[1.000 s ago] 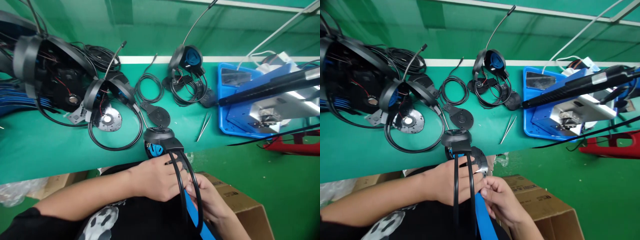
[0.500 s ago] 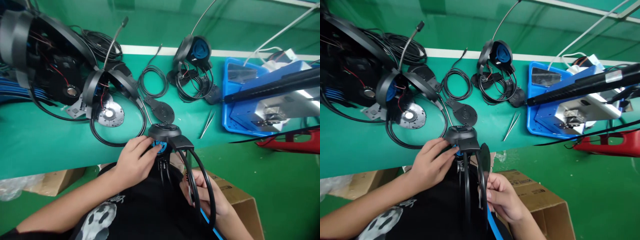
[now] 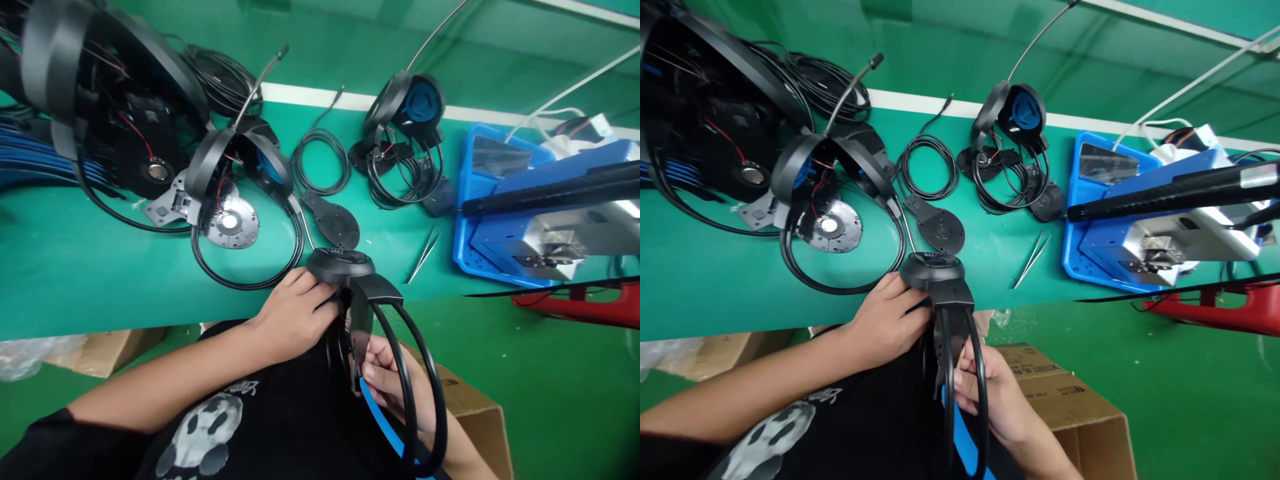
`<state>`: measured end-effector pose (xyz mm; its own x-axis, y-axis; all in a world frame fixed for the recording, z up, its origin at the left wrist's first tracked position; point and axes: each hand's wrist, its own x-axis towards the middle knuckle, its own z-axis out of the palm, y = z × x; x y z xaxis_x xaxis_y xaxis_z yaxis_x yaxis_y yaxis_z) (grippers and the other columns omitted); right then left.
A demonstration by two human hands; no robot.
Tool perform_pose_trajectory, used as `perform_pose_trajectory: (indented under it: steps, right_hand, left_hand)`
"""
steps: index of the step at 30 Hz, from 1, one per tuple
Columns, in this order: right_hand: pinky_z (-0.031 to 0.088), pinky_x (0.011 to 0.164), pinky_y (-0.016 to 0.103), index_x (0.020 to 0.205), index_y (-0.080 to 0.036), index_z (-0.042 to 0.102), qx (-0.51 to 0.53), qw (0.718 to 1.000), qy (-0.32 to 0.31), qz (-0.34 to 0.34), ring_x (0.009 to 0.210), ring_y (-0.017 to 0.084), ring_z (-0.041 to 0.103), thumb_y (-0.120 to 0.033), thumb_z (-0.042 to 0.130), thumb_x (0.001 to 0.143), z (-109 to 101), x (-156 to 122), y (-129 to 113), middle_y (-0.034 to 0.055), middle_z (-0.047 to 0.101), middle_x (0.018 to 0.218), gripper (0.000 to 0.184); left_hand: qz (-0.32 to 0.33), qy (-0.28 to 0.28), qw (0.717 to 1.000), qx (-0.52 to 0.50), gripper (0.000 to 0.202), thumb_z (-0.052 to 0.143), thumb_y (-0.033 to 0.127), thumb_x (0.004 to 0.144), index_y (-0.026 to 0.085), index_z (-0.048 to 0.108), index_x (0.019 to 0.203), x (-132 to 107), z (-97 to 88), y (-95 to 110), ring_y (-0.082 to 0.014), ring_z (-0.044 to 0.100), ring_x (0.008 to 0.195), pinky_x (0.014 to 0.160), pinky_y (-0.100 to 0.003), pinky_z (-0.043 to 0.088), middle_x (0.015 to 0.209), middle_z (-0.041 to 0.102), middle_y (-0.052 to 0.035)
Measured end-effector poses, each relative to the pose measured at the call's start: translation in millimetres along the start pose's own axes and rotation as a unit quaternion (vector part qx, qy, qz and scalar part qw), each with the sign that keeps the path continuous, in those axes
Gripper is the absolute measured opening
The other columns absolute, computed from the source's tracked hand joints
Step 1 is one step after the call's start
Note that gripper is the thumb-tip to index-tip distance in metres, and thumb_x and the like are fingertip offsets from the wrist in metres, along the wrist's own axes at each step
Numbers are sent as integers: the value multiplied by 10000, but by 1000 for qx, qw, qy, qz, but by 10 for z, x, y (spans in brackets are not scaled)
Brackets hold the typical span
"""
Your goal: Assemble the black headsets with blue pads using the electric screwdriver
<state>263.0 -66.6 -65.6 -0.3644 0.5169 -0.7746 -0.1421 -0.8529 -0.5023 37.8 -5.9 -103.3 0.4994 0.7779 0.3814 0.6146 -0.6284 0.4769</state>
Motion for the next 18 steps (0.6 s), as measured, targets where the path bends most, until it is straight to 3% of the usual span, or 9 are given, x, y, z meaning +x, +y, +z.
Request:
perform_pose_trajectory:
  steps: [3, 6, 10, 14, 18]
  right_hand:
    - [262, 433, 190, 696, -200, 481, 9, 1000, 19, -2, 446, 29, 284, -469, 919, 711, 31, 61, -33, -99, 362, 545, 514]
    - [235, 436, 190, 714, -191, 512, 1, 999, 32, -4, 470, 32, 280, -438, 904, 737, 49, 118, -56, -96, 371, 562, 464]
    - [210, 447, 200, 738, -186, 536, -6, 999, 36, -3, 485, 36, 279, -410, 893, 753, 60, 145, -71, -89, 397, 570, 422]
    - [210, 462, 218, 751, -181, 555, 0, 999, 50, -8, 495, 43, 276, -421, 886, 765, 56, 116, -53, -86, 386, 570, 409]
    - [212, 465, 224, 767, -184, 563, -12, 997, 75, -5, 509, 50, 270, -437, 845, 817, 30, 76, -17, -76, 387, 598, 383]
  left_hand:
    - [16, -18, 1000, -17, 187, 580, 170, 999, 185, 730, 888, -9, -74, -68, -238, 656, 998, 916, -417, 552, 1090, 770, -108]
    - [34, -35, 998, -36, 169, 575, 180, 1007, 181, 721, 922, -14, -144, -114, -238, 697, 1074, 988, -425, 595, 1131, 775, -114]
    - [45, -4, 997, -58, 187, 605, 96, 969, 118, 685, 1137, -117, -197, -116, -276, 686, 1226, 1052, -456, 614, 1246, 748, -168]
    - [-20, 57, 996, -65, 421, 553, -25, 941, 58, 567, 1353, -272, -166, -79, -317, 597, 1387, 1089, -501, 610, 1359, 678, -238]
    - [-59, 40, 996, -57, 506, 541, -5, 955, 48, 487, 1456, -347, -96, -57, -337, 573, 1415, 1088, -515, 616, 1388, 664, -241]
